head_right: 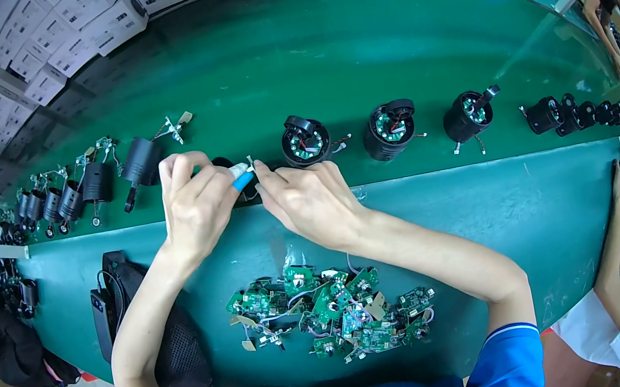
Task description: Assembling small circuit boards into black cylindrical housings at a factory assembly line.
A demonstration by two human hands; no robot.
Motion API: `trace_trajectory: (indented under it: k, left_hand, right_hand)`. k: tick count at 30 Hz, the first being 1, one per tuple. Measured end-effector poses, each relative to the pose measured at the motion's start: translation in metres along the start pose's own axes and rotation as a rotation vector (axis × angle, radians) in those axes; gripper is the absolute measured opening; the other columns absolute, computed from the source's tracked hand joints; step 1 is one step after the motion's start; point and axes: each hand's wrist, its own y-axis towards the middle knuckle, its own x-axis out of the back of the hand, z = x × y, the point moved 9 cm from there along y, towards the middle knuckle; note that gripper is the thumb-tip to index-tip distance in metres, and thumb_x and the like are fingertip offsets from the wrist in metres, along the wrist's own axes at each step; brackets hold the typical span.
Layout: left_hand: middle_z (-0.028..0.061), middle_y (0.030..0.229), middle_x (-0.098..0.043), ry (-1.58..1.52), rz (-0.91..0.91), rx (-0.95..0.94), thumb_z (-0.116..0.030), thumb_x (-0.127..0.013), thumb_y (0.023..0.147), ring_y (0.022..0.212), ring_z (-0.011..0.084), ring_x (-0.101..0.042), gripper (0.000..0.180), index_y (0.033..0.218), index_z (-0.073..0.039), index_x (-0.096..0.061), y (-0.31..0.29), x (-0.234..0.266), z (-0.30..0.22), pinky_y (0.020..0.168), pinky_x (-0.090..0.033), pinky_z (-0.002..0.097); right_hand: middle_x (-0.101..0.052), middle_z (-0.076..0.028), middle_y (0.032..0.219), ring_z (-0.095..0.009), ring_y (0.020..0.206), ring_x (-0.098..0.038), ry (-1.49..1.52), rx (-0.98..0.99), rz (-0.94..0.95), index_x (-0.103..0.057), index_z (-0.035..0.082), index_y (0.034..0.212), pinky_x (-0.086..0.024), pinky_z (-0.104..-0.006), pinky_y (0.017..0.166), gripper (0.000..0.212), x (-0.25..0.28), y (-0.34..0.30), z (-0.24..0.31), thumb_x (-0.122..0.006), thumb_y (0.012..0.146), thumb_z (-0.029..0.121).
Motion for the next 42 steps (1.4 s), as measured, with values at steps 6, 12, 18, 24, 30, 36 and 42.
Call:
trace_trajectory:
  k: [6, 12, 18, 24, 30, 36, 42]
  left_hand:
    - [0.0043, 0.072, -0.058, 0.068, -0.008, -0.124, -0.011, -0.065, 0.075, 0.085, 0.0206, -0.051, 0.003, 0.076, -0.008, -0.064, -0.006, -0.014, -0.014, 0.082, -0.040, 0.0392]
    - [0.0094, 0.080, -0.068, -0.116, 0.506, 0.800, -0.018, -0.069, 0.075, 0.087, 0.0293, -0.059, 0.022, 0.094, -0.009, -0.074, 0.017, -0.045, 0.112, 0.077, -0.047, 0.0440]
    - [0.0099, 0.095, -0.068, 0.138, 0.110, 0.157, -0.025, -0.073, 0.073, 0.091, 0.0304, -0.058, 0.034, 0.102, -0.007, -0.071, 0.117, 0.012, 0.025, 0.081, -0.047, 0.0449]
    - [0.0103, 0.089, -0.070, 0.477, 1.448, -0.097, -0.036, -0.075, 0.068, 0.081, 0.0345, -0.065, 0.041, 0.095, -0.005, -0.071, 0.093, -0.135, -0.053, 0.075, -0.053, 0.0424]
    - [0.0155, 0.094, -0.069, 0.045, 0.782, 0.448, -0.042, -0.076, 0.068, 0.086, 0.0332, -0.067, 0.068, 0.122, -0.007, -0.054, 0.040, -0.089, 0.023, 0.076, -0.053, 0.0416]
    - [0.0188, 0.118, -0.060, 0.293, 0.745, 0.226, -0.040, -0.071, 0.074, 0.110, 0.0309, -0.058, 0.070, 0.130, -0.003, -0.048, 0.027, -0.073, -0.005, 0.089, -0.048, 0.0428]
    - [0.0163, 0.123, -0.059, -0.004, 0.453, 0.003, -0.020, -0.065, 0.084, 0.117, 0.0297, -0.054, 0.049, 0.127, 0.001, -0.054, 0.030, -0.070, -0.025, 0.099, -0.043, 0.0427]
  right_hand:
    - [-0.063, -0.007, 0.063, -0.020, 0.042, -0.053, 0.010, -0.069, 0.129, -0.065, -0.004, 0.107, -0.041, -0.0319, 0.040, 0.027, -0.012, 0.000, -0.002, -0.067, 0.082, 0.008]
    - [-0.067, -0.008, 0.065, -0.020, 0.042, -0.055, -0.136, -0.154, 0.122, -0.068, -0.004, 0.096, -0.043, -0.0296, 0.041, 0.018, 0.076, 0.011, 0.005, -0.065, 0.088, 0.012]
    - [-0.066, -0.005, 0.101, -0.018, 0.059, -0.058, 0.151, -0.281, 0.626, -0.069, 0.005, 0.100, -0.049, -0.0289, 0.055, 0.020, 0.098, -0.115, 0.005, -0.067, 0.081, 0.005]
    - [-0.058, -0.007, 0.109, -0.021, 0.085, -0.051, 0.085, 0.168, 0.585, -0.061, 0.006, 0.115, -0.046, -0.0277, 0.046, 0.039, 0.063, -0.114, 0.019, -0.063, 0.076, 0.007]
    - [-0.057, -0.009, 0.102, -0.020, 0.077, -0.049, -0.377, 0.321, 0.494, -0.060, 0.001, 0.114, -0.043, -0.0283, 0.042, 0.037, 0.072, -0.138, 0.033, -0.062, 0.078, 0.009]
    - [-0.059, -0.015, 0.104, -0.019, 0.070, -0.052, -0.427, 0.153, 0.636, -0.059, -0.002, 0.117, -0.042, -0.0285, 0.039, 0.040, 0.059, -0.129, 0.016, -0.062, 0.080, 0.011]
    - [-0.063, -0.023, 0.114, -0.022, 0.075, -0.064, 0.372, -0.545, 0.590, -0.057, -0.005, 0.122, -0.051, -0.0273, 0.047, 0.045, 0.075, -0.096, -0.061, -0.057, 0.083, 0.016]
